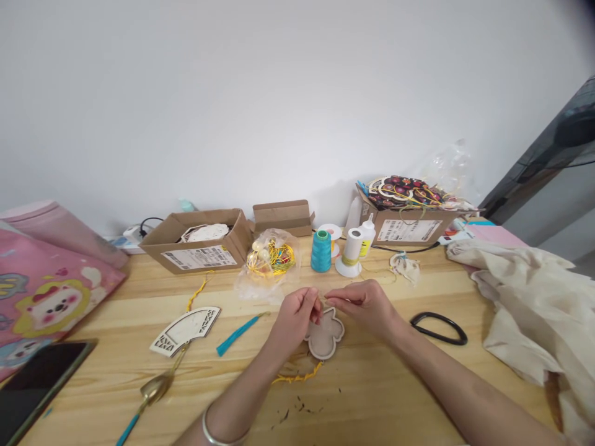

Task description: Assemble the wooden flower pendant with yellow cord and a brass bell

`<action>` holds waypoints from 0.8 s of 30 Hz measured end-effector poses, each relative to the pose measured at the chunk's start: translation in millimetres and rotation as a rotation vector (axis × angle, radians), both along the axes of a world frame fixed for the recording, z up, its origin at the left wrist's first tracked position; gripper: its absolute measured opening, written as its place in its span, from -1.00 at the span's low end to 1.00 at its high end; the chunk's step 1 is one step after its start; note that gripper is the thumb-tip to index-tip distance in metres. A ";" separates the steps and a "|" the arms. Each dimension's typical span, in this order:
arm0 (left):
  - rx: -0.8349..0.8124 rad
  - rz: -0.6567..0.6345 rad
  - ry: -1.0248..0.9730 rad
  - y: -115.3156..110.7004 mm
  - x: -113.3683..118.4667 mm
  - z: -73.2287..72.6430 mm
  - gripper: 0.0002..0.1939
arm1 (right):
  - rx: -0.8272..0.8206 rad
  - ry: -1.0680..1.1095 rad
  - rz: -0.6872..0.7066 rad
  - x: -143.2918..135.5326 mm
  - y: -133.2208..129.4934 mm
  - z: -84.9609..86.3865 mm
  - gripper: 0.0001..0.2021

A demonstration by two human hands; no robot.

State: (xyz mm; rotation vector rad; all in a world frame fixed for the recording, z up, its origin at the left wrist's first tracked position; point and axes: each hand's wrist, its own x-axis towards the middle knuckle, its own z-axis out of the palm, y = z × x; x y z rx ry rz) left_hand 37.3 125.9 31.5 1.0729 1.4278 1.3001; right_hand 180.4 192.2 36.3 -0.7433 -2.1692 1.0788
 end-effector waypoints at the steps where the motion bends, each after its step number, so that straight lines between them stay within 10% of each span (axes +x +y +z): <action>1: -0.009 -0.002 -0.029 -0.2 0.8 0.2 -0.61 | 0.003 0.001 0.009 0.1 -0.5 -0.6 -0.77; 16: 0.107 -0.024 -0.350 -1.4 0.6 1.1 -0.57 | -0.749 0.238 -0.052 -3.9 -4.3 11.1 -0.72; 24: 0.179 0.121 -0.383 -1.0 2.2 4.6 -0.85 | -0.697 0.139 0.075 -5.3 -11.9 12.0 -0.55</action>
